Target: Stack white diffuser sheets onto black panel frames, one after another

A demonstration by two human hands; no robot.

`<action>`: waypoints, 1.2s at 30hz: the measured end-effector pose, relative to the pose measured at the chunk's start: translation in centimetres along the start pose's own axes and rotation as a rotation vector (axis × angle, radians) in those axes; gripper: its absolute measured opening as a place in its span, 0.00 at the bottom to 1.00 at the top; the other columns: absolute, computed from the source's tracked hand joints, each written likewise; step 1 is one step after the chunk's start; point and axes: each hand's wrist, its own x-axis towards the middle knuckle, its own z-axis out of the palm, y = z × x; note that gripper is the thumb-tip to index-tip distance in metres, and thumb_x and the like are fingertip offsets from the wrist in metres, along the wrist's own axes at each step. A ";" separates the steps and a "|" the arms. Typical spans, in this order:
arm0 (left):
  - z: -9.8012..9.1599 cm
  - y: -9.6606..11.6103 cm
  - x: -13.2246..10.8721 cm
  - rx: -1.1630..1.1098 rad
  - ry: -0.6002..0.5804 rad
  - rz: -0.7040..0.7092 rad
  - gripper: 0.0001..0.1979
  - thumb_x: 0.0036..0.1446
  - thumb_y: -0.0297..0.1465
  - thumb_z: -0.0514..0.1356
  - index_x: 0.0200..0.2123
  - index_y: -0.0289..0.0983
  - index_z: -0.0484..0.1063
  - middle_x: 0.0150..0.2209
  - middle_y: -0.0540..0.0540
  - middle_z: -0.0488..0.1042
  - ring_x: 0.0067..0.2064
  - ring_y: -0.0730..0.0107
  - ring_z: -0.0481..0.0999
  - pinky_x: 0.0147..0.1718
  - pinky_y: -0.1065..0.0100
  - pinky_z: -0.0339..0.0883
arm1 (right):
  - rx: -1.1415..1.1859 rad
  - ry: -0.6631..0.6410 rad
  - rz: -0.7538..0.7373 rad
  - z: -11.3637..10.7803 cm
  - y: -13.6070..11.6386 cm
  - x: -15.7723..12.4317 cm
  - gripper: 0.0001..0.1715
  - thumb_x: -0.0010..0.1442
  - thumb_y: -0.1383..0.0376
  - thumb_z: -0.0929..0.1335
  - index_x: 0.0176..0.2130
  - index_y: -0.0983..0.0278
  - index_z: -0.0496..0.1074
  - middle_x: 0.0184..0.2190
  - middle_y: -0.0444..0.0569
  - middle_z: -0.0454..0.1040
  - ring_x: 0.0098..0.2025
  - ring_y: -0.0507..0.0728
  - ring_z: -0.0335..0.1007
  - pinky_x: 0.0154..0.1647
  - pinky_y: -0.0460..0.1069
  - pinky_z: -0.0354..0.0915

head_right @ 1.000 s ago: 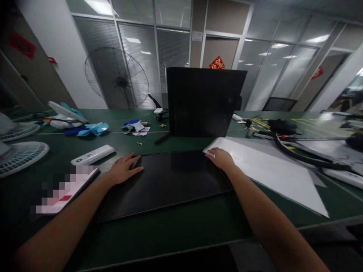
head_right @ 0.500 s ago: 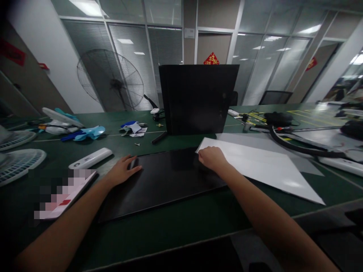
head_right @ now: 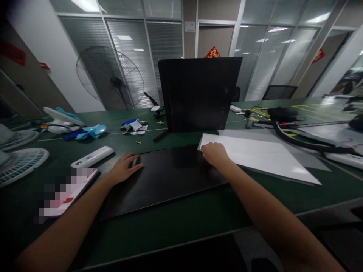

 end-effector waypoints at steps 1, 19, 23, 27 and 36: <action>-0.1 0.1 0.0 0.001 0.000 -0.004 0.45 0.65 0.60 0.49 0.71 0.32 0.66 0.74 0.29 0.60 0.76 0.41 0.57 0.73 0.45 0.48 | 0.010 0.007 0.052 0.3 1.2 0.3 0.19 0.68 0.64 0.64 0.46 0.64 0.84 0.42 0.63 0.83 0.43 0.67 0.80 0.44 0.57 0.69; -0.8 0.5 -0.1 -0.262 0.083 -0.064 0.44 0.70 0.55 0.34 0.64 0.35 0.76 0.69 0.39 0.71 0.72 0.49 0.65 0.73 0.50 0.52 | 0.926 -0.253 -0.640 -2.3 -10.5 -5.4 0.36 0.69 0.49 0.70 0.71 0.57 0.68 0.64 0.51 0.76 0.62 0.61 0.75 0.64 0.55 0.68; -0.7 0.1 0.1 -0.267 0.055 -0.035 0.47 0.65 0.64 0.38 0.64 0.37 0.76 0.68 0.40 0.73 0.73 0.47 0.64 0.73 0.51 0.51 | 0.814 -0.284 -0.851 -1.9 -10.6 -5.9 0.39 0.73 0.48 0.66 0.75 0.61 0.62 0.72 0.54 0.64 0.74 0.63 0.58 0.76 0.60 0.51; -0.1 -0.6 0.4 -0.190 0.022 -0.003 0.49 0.56 0.66 0.54 0.68 0.38 0.70 0.72 0.38 0.67 0.74 0.44 0.61 0.73 0.50 0.52 | 0.470 -0.157 -0.526 -0.3 -7.1 -3.3 0.32 0.76 0.49 0.62 0.67 0.63 0.73 0.70 0.57 0.68 0.73 0.70 0.59 0.74 0.71 0.51; 0.1 -1.5 0.5 -0.143 0.032 -0.118 0.47 0.56 0.62 0.57 0.70 0.38 0.67 0.75 0.36 0.60 0.73 0.43 0.62 0.71 0.50 0.56 | 0.415 -0.160 -0.549 -0.8 -7.9 -4.1 0.37 0.73 0.40 0.61 0.62 0.61 0.78 0.65 0.56 0.73 0.65 0.70 0.70 0.64 0.64 0.67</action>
